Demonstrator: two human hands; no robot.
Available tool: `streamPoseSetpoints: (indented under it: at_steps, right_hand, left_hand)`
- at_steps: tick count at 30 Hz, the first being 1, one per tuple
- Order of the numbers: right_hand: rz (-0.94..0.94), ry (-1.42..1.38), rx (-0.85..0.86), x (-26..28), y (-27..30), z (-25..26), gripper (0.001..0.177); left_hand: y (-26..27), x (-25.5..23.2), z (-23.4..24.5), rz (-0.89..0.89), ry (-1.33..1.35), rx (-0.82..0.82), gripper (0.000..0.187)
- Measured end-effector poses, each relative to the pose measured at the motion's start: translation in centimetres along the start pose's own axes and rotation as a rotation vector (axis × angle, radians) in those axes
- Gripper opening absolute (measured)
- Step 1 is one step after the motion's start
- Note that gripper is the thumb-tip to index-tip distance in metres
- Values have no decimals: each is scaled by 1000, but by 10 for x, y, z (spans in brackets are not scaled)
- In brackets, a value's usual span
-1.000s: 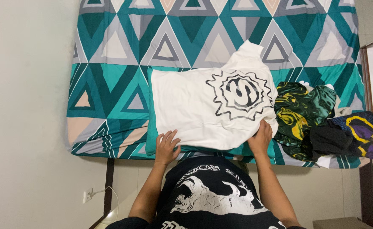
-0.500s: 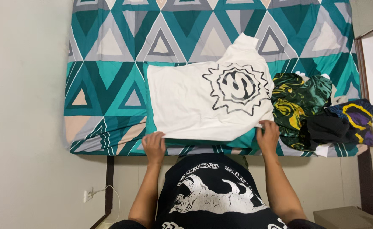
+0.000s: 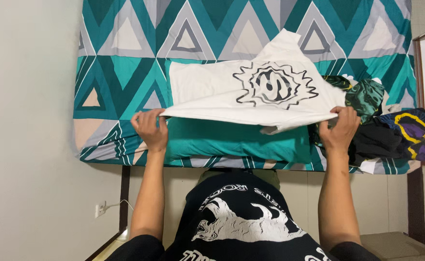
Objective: The person folds a white shirt on a bed and places it onto a shelf in a closet.
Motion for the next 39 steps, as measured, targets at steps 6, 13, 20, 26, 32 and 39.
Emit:
streamPoseSetpoints:
  at_steps: [6,13,20,26,32,39]
  right_hand:
    - [-251,21,-178,-22,55,-38,57]
    - [-219,-152,186,34,126,-100,57]
    - [-255,-146,185,34,126,-135,80]
    - [-394,-620,377,-51,104,-154,42]
    - [-485,-639,257,-75,49,-56,33]
    - [-336,-329,183,-19,73,18,40]
  left_hand:
    - [41,-14,-3,-21,81,82,17]
    - [98,-10,3,185,-87,4,23]
    - [93,-47,19,113,-152,123,27]
    - [114,-63,23,51,-336,298,23]
    - [122,-86,7,-47,-225,289,24]
    - [140,-53,8,-24,-189,325,24]
Point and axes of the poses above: each hand's wrist, its own y-axis away from the middle knuckle, its own z-axis out of the back of the hand, x = y × z, the point moved 9 cm from there along -y, towards the middle knuckle, and after that the axes turned 9 degrees about -z, right-handed, at the moved point
